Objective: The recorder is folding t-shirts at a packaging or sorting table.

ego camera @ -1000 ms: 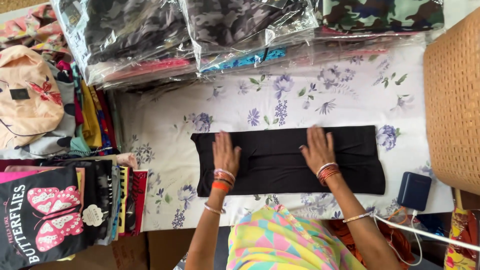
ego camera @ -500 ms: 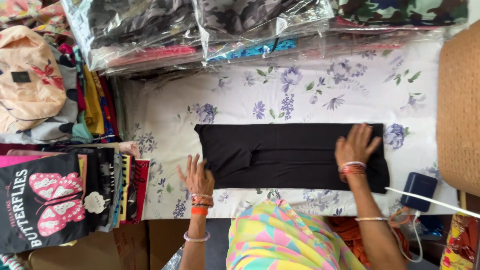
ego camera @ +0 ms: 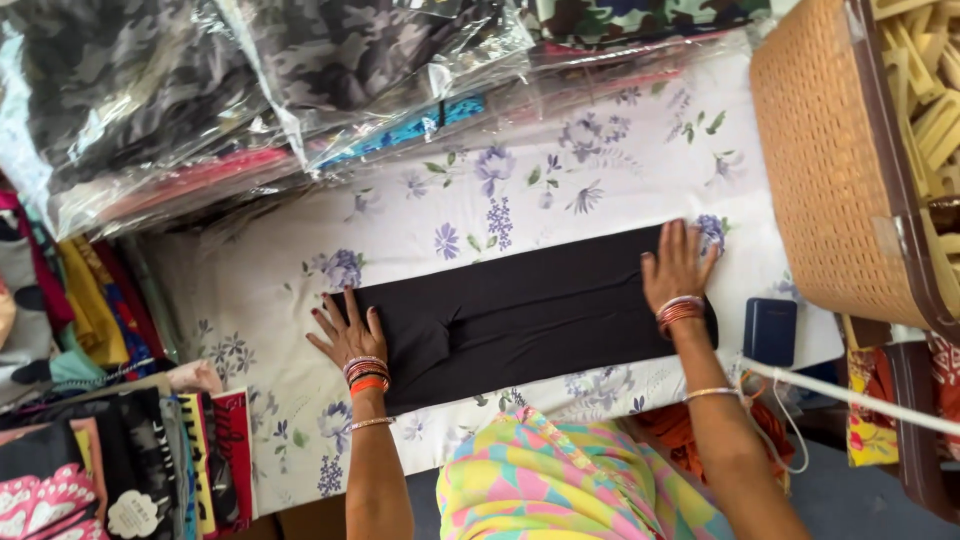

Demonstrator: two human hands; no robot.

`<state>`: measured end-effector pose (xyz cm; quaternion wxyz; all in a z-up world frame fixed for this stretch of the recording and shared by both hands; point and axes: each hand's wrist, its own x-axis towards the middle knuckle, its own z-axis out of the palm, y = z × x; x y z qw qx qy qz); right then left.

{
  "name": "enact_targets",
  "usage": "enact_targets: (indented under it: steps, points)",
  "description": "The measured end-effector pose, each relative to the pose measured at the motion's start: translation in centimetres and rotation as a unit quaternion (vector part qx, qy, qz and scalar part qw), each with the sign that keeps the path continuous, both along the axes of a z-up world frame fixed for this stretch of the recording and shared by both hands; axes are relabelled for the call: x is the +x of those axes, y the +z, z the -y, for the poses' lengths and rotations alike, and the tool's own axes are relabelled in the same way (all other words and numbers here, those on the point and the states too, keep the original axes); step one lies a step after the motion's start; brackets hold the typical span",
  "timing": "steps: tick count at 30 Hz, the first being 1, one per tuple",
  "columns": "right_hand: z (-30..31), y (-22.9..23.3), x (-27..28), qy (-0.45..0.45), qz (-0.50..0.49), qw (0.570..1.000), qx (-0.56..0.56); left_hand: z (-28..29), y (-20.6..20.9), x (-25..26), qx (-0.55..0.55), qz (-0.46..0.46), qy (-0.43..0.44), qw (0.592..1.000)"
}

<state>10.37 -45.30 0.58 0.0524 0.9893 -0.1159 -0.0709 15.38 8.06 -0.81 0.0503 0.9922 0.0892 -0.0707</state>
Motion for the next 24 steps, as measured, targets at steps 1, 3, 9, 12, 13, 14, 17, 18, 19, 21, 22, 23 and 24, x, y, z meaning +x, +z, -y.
enact_targets:
  steps: [1, 3, 9, 12, 13, 14, 17, 18, 19, 21, 22, 23, 24]
  points:
    - [2.5, -1.6, -0.7, -0.033, 0.047, 0.998, 0.013, -0.4, -0.1, 0.2, -0.006, 0.023, 0.017, 1.0]
    - [3.1, -1.2, -1.0, -0.052, 0.06, 0.994, 0.069, 0.0, 0.0, 0.1, 0.0, 0.014, 0.025, 1.0]
    - [3.0, -0.9, -1.1, -0.077, 0.072, 0.987, 0.124, 0.5, 1.1, 0.2, 0.026, -0.012, 0.037, 0.999]
    - [4.2, -2.2, -0.9, -0.081, 0.068, 0.985, 0.133, 0.9, 1.7, 0.5, 0.045, -0.019, 0.034, 0.998]
    - [4.9, -2.8, -0.9, -0.084, 0.055, 0.984, 0.146, 1.0, 1.8, 0.6, 0.058, -0.02, 0.031, 0.998]
    - [6.0, -3.9, -1.0, -0.086, 0.061, 0.984, 0.143, 1.8, 2.7, 0.3, 0.054, -0.014, 0.029, 0.998]
    - [8.1, -5.1, -2.3, -0.068, 0.09, 0.969, 0.218, 3.9, 4.8, -1.7, 0.053, -0.061, 0.057, 0.995]
    - [7.9, -4.1, -2.9, -0.161, 0.156, 0.903, 0.367, 4.6, 5.1, -3.0, -0.018, 0.02, 0.034, 0.999]
    - [7.8, -3.0, -3.6, -0.245, 0.215, 0.801, 0.502, 5.4, 5.4, -4.3, -0.088, 0.101, 0.011, 0.991]
    - [7.4, -3.4, -6.0, -0.241, 0.255, 0.852, 0.388, 6.9, 5.3, -7.5, -0.13, 0.136, -0.009, 0.982]
    - [7.2, -3.6, -7.2, -0.234, 0.288, 0.889, 0.268, 7.7, 5.2, -9.2, -0.171, 0.166, -0.028, 0.971]
    - [6.0, -2.7, -7.7, -0.233, 0.29, 0.888, 0.268, 8.3, 4.3, -10.9, -0.171, 0.169, -0.029, 0.97]
    - [4.8, -1.8, -8.2, -0.25, 0.27, 0.909, 0.198, 8.8, 3.3, -12.7, -0.168, 0.163, -0.061, 0.97]
